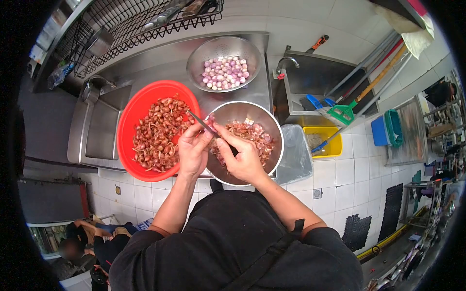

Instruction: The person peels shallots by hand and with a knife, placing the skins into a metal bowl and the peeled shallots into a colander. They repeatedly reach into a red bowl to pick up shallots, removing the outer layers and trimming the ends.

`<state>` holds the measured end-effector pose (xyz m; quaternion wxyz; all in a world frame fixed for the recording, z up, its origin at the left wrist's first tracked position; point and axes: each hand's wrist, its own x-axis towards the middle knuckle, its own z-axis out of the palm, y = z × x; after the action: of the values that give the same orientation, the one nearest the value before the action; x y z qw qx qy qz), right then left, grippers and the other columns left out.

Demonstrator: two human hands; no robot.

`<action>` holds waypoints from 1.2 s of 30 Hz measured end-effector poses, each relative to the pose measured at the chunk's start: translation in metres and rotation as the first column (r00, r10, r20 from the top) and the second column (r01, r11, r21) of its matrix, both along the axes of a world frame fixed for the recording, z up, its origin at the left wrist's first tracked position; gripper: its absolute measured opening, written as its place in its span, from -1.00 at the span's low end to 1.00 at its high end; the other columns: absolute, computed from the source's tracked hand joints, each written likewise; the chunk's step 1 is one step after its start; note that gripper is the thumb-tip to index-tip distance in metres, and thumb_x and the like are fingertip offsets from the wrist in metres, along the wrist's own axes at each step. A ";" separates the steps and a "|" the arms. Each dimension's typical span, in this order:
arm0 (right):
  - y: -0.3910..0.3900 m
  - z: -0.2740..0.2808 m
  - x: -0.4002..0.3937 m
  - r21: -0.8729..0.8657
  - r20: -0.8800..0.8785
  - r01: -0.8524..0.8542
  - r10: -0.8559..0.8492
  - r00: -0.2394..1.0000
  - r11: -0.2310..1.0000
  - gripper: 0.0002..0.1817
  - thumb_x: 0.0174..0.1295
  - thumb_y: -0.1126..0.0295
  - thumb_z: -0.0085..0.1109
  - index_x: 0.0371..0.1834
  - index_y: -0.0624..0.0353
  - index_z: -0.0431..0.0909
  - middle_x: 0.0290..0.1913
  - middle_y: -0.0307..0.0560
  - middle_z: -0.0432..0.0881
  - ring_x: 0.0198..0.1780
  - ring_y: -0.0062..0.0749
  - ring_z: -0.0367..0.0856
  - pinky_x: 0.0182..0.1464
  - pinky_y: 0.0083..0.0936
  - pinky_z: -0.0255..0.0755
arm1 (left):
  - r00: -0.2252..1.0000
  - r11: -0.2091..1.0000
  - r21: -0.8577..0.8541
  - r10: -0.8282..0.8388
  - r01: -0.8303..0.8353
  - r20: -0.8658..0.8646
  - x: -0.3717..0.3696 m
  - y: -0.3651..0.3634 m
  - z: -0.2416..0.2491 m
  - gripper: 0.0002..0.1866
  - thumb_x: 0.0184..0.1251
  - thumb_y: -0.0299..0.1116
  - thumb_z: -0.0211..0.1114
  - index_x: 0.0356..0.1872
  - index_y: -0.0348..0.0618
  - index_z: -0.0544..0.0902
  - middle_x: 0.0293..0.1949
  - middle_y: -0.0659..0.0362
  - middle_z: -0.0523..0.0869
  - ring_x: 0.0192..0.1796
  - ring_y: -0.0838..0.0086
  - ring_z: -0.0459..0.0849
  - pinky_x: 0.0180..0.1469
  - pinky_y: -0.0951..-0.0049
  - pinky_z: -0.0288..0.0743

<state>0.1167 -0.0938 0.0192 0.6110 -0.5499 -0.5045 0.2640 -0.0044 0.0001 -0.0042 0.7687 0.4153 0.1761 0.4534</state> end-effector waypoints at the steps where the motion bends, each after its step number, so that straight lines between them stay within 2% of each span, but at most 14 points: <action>1: 0.002 -0.001 0.001 0.000 0.000 -0.001 0.001 1.000 1.000 -0.62 0.43 0.46 0.10 0.27 0.37 0.51 0.20 0.12 0.64 0.22 -0.43 0.58 0.27 -0.49 0.40 | 1.000 1.000 0.016 0.003 -0.003 0.008 0.000 0.000 -0.002 -0.69 0.35 -0.68 0.27 0.10 -0.35 0.60 -0.01 0.05 0.72 0.02 0.48 0.71 0.14 0.50 0.58; 9: 0.001 -0.030 0.026 -0.217 -0.357 0.064 -0.140 0.923 0.974 -0.63 0.46 0.41 0.10 0.27 0.32 0.52 -0.32 -0.24 0.61 -0.33 -0.63 0.44 -0.24 -0.58 0.39 | 0.989 0.996 0.055 0.078 -0.072 -0.122 0.013 0.019 0.012 -0.75 0.36 -0.59 0.31 0.03 -0.34 0.61 -0.06 0.04 0.74 -0.04 0.46 0.72 0.08 0.47 0.61; 12: -0.001 -0.064 0.045 -0.270 0.166 0.184 -0.142 0.976 0.945 -0.67 0.49 0.27 0.00 0.06 0.31 0.60 -0.33 0.11 0.67 -0.33 -0.16 0.63 -0.18 -0.31 0.48 | 0.957 0.913 0.361 0.255 -0.191 -0.138 0.047 0.066 0.025 -0.75 0.35 -0.53 0.36 0.00 -0.38 0.62 -0.11 0.13 0.73 -0.05 0.49 0.71 0.05 0.48 0.61; 14: -0.005 -0.070 0.051 -0.396 0.379 0.200 -0.038 0.924 0.896 -0.64 0.50 0.22 -0.09 -0.11 0.31 0.60 -0.30 0.31 0.66 -0.22 0.19 0.65 -0.10 -0.09 0.48 | 0.742 0.633 0.770 0.553 -0.080 -0.378 0.059 0.124 0.016 -0.44 0.18 -0.38 0.49 0.21 -0.27 0.54 0.24 -0.12 0.52 0.26 0.06 0.53 0.30 0.18 0.42; 16: -0.009 -0.060 0.042 -0.487 0.416 0.244 -0.023 0.909 0.839 -0.63 0.50 0.21 -0.12 -0.16 0.30 0.58 -0.26 0.39 0.64 -0.13 0.33 0.63 -0.05 0.03 0.46 | 0.386 0.705 0.703 0.625 0.094 -0.679 0.062 0.145 0.009 -0.06 0.02 -0.12 0.59 0.42 -0.21 0.31 0.37 -0.20 0.34 0.41 -0.06 0.32 0.45 0.09 0.22; 17: -0.012 -0.055 0.038 -0.451 0.422 0.272 -0.065 0.904 0.850 -0.63 0.49 0.20 -0.11 -0.15 0.30 0.58 -0.25 0.39 0.64 -0.11 0.33 0.63 -0.04 0.05 0.45 | 0.409 0.539 0.842 0.763 0.025 -0.501 0.057 0.145 0.007 -0.25 0.10 -0.19 0.53 0.32 -0.24 0.44 0.24 -0.18 0.51 0.29 0.00 0.50 0.35 0.13 0.38; 19: -0.014 -0.050 0.035 -0.508 0.411 0.294 -0.073 0.909 0.810 -0.60 0.48 0.16 -0.08 -0.16 0.32 0.59 -0.27 0.42 0.64 -0.13 0.36 0.62 -0.07 0.07 0.44 | 0.542 0.690 0.723 0.593 0.039 -0.596 0.033 0.158 0.003 -0.45 0.16 -0.26 0.47 0.17 -0.26 0.57 0.04 -0.12 0.68 0.13 0.07 0.66 0.19 0.17 0.53; 23: -0.018 -0.048 0.036 -0.583 0.420 0.300 -0.036 0.907 0.755 -0.59 0.45 0.15 0.00 -0.21 0.35 0.60 -0.34 0.41 0.64 -0.19 0.34 0.64 -0.11 0.04 0.47 | -0.166 0.829 0.387 0.482 0.404 -0.860 -0.036 0.180 -0.016 -0.69 0.31 -0.39 0.23 0.03 -0.24 0.67 0.10 -0.14 0.67 0.19 0.07 0.64 0.21 0.15 0.52; 27: -0.019 -0.038 0.036 -0.586 0.424 0.284 -0.012 0.906 0.759 -0.65 0.35 0.22 0.17 -0.12 0.37 0.63 -0.29 0.40 0.66 -0.14 0.28 0.66 -0.07 -0.03 0.50 | -0.456 0.887 0.197 0.392 0.417 -0.799 -0.115 0.206 -0.102 -0.79 0.30 -0.37 0.21 -0.19 -0.20 0.76 0.09 -0.10 0.69 0.22 0.11 0.63 0.26 -0.04 0.44; 30: -0.020 -0.053 0.037 -0.447 0.419 0.261 -0.057 0.906 0.856 -0.60 0.26 0.25 0.27 0.01 0.38 0.62 -0.17 0.40 0.67 -0.06 0.23 0.67 0.02 -0.10 0.51 | -0.311 0.842 0.370 0.501 0.393 -0.808 -0.126 0.192 -0.075 -0.76 0.29 -0.36 0.27 -0.08 -0.16 0.75 0.07 -0.10 0.70 0.20 0.09 0.63 0.25 -0.01 0.45; 31: -0.021 -0.055 0.037 -0.451 0.418 0.267 -0.062 0.906 0.852 -0.60 0.26 0.25 0.27 0.01 0.38 0.62 -0.17 0.40 0.67 -0.06 0.23 0.67 0.02 -0.10 0.51 | 0.009 0.805 0.540 0.555 0.244 -0.832 -0.134 0.189 -0.069 -0.71 0.24 -0.34 0.36 -0.02 -0.10 0.74 0.04 -0.08 0.71 0.11 0.04 0.67 0.21 0.00 0.48; 33: -0.019 -0.057 0.034 -0.417 0.457 0.231 -0.017 0.889 0.879 -0.61 0.24 0.29 0.29 0.08 0.28 0.62 -0.13 0.35 0.69 -0.03 0.16 0.69 0.03 -0.15 0.51 | 0.232 0.733 0.674 0.642 0.096 -0.731 -0.138 0.184 -0.065 -0.67 0.24 -0.39 0.39 0.03 -0.18 0.71 -0.02 -0.01 0.74 -0.04 0.17 0.73 0.10 0.14 0.58; 34: -0.017 -0.047 0.032 -0.516 0.464 0.245 0.028 0.885 0.821 -0.57 0.31 0.27 0.22 0.18 0.26 0.57 -0.08 0.32 0.70 0.00 0.14 0.69 0.08 -0.19 0.50 | 0.238 0.730 0.676 0.642 0.101 -0.729 -0.134 0.178 -0.056 -0.67 0.24 -0.39 0.39 0.03 -0.18 0.71 -0.02 -0.01 0.74 -0.04 0.17 0.73 0.10 0.14 0.58; 36: -0.012 -0.047 0.034 -0.538 0.397 0.194 0.044 0.917 0.821 -0.58 0.35 0.26 0.17 0.19 0.27 0.56 -0.08 0.31 0.70 0.01 0.12 0.69 0.08 -0.20 0.50 | 0.635 0.917 0.381 0.365 -0.119 -0.681 -0.123 0.160 -0.039 -0.67 0.32 -0.44 0.35 0.09 -0.28 0.66 -0.02 0.08 0.74 -0.10 0.36 0.72 0.01 0.34 0.62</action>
<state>0.1508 -0.1056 -0.0276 0.3163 -0.7675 -0.4925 0.2614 -0.1269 0.1601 -0.0430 0.4892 0.6467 0.4559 0.3669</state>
